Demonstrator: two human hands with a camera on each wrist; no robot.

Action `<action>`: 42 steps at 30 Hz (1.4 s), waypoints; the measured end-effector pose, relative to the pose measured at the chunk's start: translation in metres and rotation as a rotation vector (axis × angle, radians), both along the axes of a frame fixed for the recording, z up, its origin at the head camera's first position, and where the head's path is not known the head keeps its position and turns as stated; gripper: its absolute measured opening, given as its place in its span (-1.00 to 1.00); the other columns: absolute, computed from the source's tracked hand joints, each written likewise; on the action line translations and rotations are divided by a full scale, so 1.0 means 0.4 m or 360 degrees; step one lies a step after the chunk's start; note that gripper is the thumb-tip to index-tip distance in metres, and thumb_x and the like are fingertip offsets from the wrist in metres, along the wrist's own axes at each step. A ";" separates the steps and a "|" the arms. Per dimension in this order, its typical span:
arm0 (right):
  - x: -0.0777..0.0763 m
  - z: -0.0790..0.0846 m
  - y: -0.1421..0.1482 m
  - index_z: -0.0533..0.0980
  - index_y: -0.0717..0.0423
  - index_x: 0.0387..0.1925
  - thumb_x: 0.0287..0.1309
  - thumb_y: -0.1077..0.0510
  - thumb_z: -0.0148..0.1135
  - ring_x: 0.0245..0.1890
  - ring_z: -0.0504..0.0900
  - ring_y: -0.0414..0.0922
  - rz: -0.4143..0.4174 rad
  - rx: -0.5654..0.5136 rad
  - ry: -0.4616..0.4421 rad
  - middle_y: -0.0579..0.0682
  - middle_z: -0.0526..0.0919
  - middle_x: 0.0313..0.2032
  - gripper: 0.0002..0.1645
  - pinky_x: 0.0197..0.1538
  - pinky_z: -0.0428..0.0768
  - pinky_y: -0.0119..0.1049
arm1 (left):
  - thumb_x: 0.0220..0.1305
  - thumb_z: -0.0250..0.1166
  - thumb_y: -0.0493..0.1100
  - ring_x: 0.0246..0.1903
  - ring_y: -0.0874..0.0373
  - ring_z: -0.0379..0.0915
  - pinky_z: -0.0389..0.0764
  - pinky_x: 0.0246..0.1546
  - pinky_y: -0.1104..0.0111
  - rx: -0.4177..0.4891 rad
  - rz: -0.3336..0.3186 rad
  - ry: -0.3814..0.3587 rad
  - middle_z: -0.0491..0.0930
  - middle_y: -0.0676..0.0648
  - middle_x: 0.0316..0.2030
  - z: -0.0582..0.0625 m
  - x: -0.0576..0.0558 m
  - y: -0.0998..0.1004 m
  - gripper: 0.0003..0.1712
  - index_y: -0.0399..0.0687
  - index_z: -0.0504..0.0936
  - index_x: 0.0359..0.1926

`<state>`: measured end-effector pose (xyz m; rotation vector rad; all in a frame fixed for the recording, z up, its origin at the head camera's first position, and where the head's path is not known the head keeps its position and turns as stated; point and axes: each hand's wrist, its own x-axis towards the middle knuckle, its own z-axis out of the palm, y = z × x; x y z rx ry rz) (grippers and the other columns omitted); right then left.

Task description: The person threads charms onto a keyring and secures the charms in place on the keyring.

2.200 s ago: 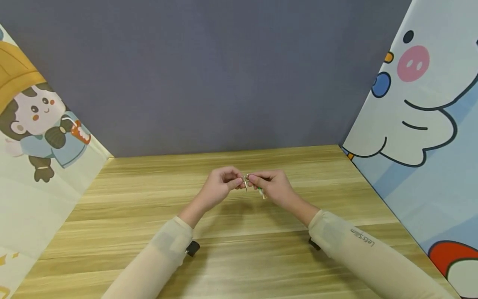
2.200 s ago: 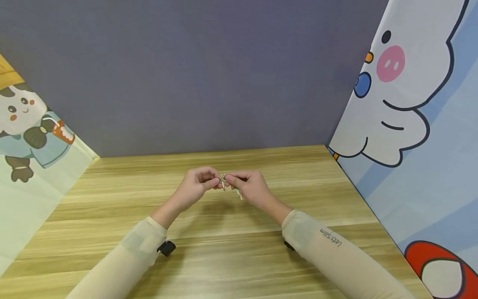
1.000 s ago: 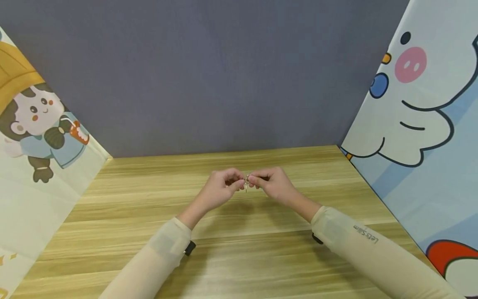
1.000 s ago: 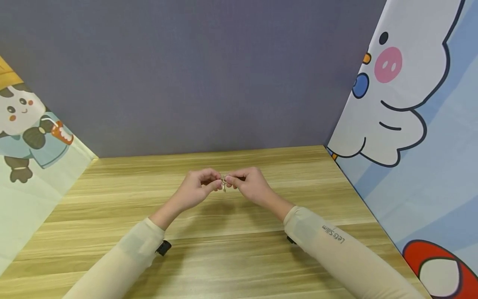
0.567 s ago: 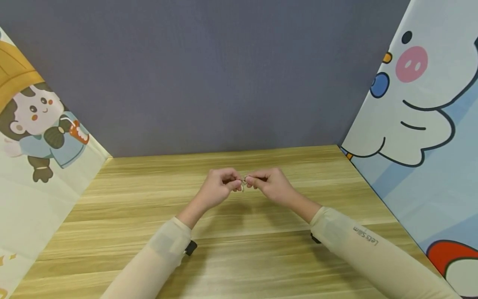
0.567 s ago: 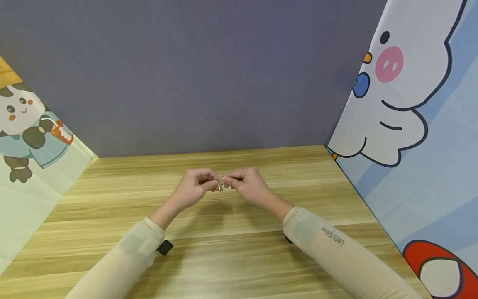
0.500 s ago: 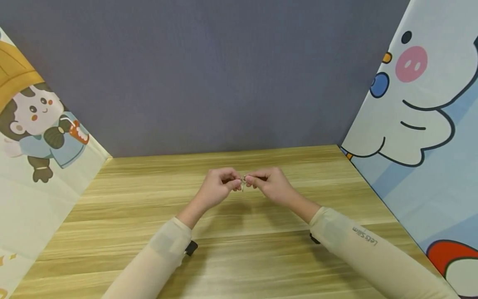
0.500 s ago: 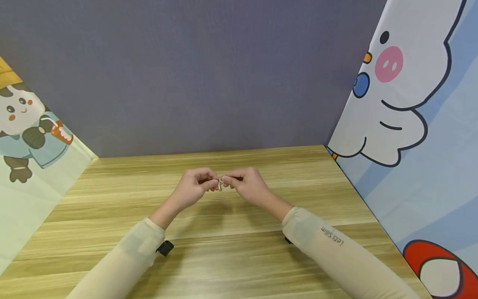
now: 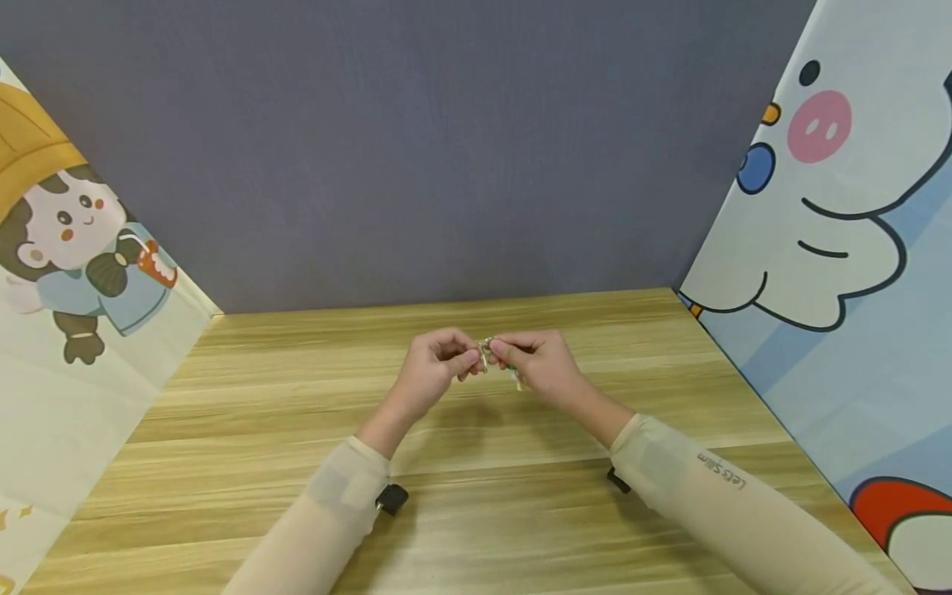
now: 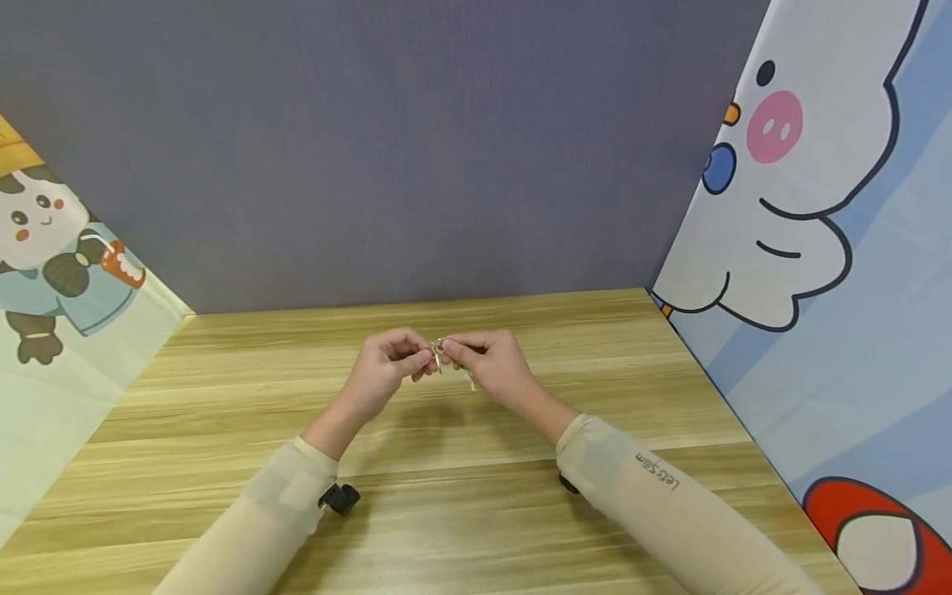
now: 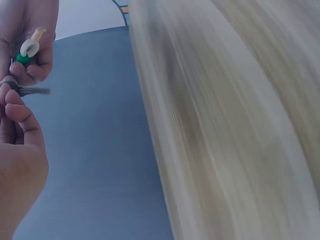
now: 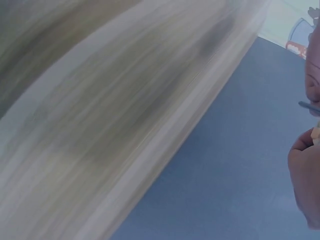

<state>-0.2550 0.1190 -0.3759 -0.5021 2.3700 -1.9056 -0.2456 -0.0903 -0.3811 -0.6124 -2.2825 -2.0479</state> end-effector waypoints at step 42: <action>-0.020 -0.013 0.031 0.82 0.15 -0.11 0.43 0.22 0.36 -0.38 0.74 -0.17 0.0034 0.0587 0.0882 0.02 0.86 -0.32 -0.83 -0.30 0.69 -0.34 | 0.61 0.23 -0.15 -0.55 0.25 0.52 0.54 -0.50 0.43 -0.1072 0.0090 0.0630 0.74 -0.02 -0.39 0.028 -0.003 0.017 -0.82 -0.08 0.73 -0.10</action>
